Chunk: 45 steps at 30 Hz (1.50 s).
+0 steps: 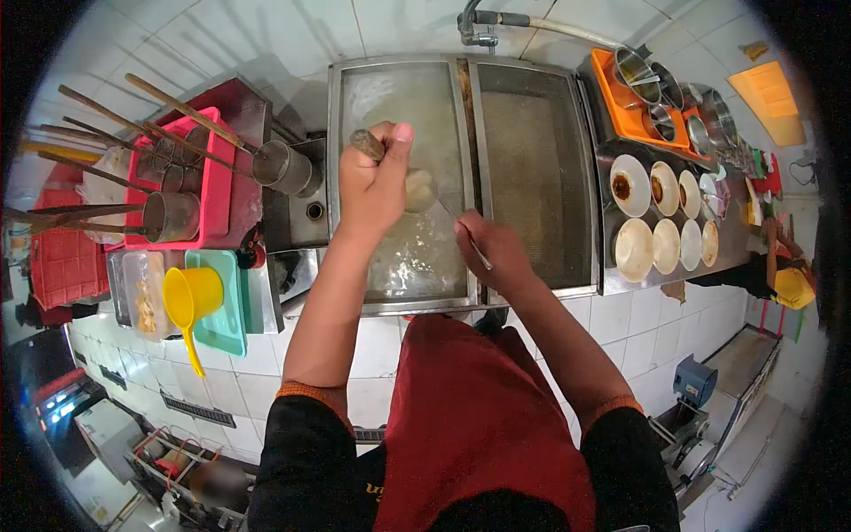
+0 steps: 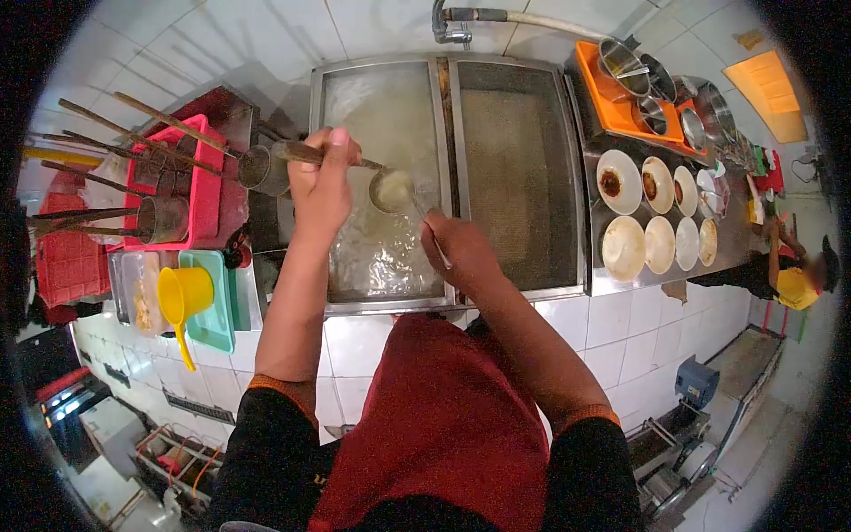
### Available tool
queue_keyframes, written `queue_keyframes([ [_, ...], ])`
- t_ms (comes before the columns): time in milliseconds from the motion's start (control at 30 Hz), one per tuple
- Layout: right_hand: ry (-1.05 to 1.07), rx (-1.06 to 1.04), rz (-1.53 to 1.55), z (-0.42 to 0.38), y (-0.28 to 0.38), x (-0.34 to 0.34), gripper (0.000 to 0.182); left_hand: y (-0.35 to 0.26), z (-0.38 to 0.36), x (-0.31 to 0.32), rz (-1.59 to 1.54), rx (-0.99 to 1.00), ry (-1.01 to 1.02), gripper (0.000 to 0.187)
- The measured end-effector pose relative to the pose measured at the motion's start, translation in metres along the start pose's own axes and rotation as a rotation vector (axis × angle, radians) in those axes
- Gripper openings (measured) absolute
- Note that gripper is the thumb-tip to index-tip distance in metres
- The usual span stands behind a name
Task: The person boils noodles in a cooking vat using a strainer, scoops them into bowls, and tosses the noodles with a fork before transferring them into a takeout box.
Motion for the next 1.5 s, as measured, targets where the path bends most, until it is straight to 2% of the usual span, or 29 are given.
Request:
queue_keyframes([
  [133, 0.083, -0.081, 0.014, -0.009, 0.001, 0.015, 0.013, -0.009, -0.011, 0.000, -0.043, 0.025, -0.049, 0.036],
  [200, 0.041, -0.181, 0.281, -0.011, 0.007, 0.013, 0.013, -0.011, -0.015, 0.000, -0.042, 0.053, -0.055, 0.037],
  [233, 0.037, -0.181, 0.285, -0.013, 0.008, 0.015, 0.013, -0.014, -0.017, 0.000, -0.081, 0.095, -0.066, 0.037],
  [300, -0.013, -0.114, -0.026, -0.015, 0.007, 0.014, 0.011, -0.015, -0.022, -0.001, -0.116, 0.138, -0.075, 0.037],
  [333, -0.016, -0.112, -0.023, -0.017, 0.008, 0.014, 0.011, -0.015, -0.025, -0.002, -0.129, 0.147, -0.083, 0.038],
  [400, 0.080, -0.127, 0.181, -0.022, 0.014, 0.019, 0.010, -0.018, -0.032, -0.002, -0.141, 0.153, -0.086, 0.039],
  [500, -0.043, -0.018, 0.246, -0.023, 0.007, 0.002, 0.007, -0.034, -0.044, 0.000, -0.106, 0.176, -0.111, 0.042],
  [600, 0.080, -0.112, 0.231, -0.037, 0.019, -0.006, 0.008, -0.053, -0.055, -0.001, -0.045, 0.213, -0.115, 0.043],
  [733, 0.043, -0.097, 0.274, -0.053, 0.050, -0.025, 0.009, -0.083, -0.070, 0.000, -0.124, 0.327, -0.102, 0.043],
  [800, -0.053, 0.091, 0.354, -0.062, 0.056, -0.048, 0.010, -0.093, -0.073, -0.001, -0.170, 0.352, -0.078, 0.043],
  [867, -0.087, 0.100, 0.299, -0.064, 0.066, -0.063, 0.009, -0.099, -0.076, -0.001, -0.131, 0.363, -0.073, 0.044],
  [933, -0.129, 0.111, 0.237, -0.064, 0.065, -0.068, 0.009, -0.093, -0.077, 0.001, -0.118, 0.351, -0.074, 0.044],
  [1033, -0.112, -0.015, 0.133, -0.051, 0.047, -0.046, 0.010, -0.074, -0.074, 0.007, -0.104, 0.306, -0.075, 0.044],
  [1133, -0.107, -0.051, 0.173, -0.049, 0.016, -0.007, 0.011, -0.054, -0.073, 0.014, -0.038, 0.259, -0.100, 0.043],
  [1200, -0.094, 0.040, 0.348, -0.053, 0.002, 0.007, 0.014, -0.037, -0.069, 0.014, 0.021, 0.214, -0.114, 0.041],
  [1333, -0.203, 0.130, 0.394, -0.065, -0.023, 0.017, 0.018, -0.021, -0.067, 0.018, 0.004, 0.130, -0.110, 0.041],
  [1400, -0.131, -0.057, 0.516, -0.073, -0.005, 0.025, 0.018, -0.019, -0.068, 0.019, -0.028, 0.175, -0.129, 0.042],
  [1433, -0.133, -0.050, 0.518, -0.074, -0.009, 0.027, 0.018, -0.019, -0.069, 0.021, -0.028, 0.169, -0.125, 0.042],
  [1500, -0.264, 0.234, 0.573, -0.071, -0.038, 0.027, 0.013, -0.023, -0.068, 0.022, -0.016, 0.151, -0.151, 0.042],
])
Point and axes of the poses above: each hand's wrist, its own z-axis towards the middle knuckle, its own x-axis out of the palm, y = z × x, the point moved 6 cm from there along z, towards the middle knuckle, and after that the axes turned 7 degrees about -x, right-handed, at the moved point
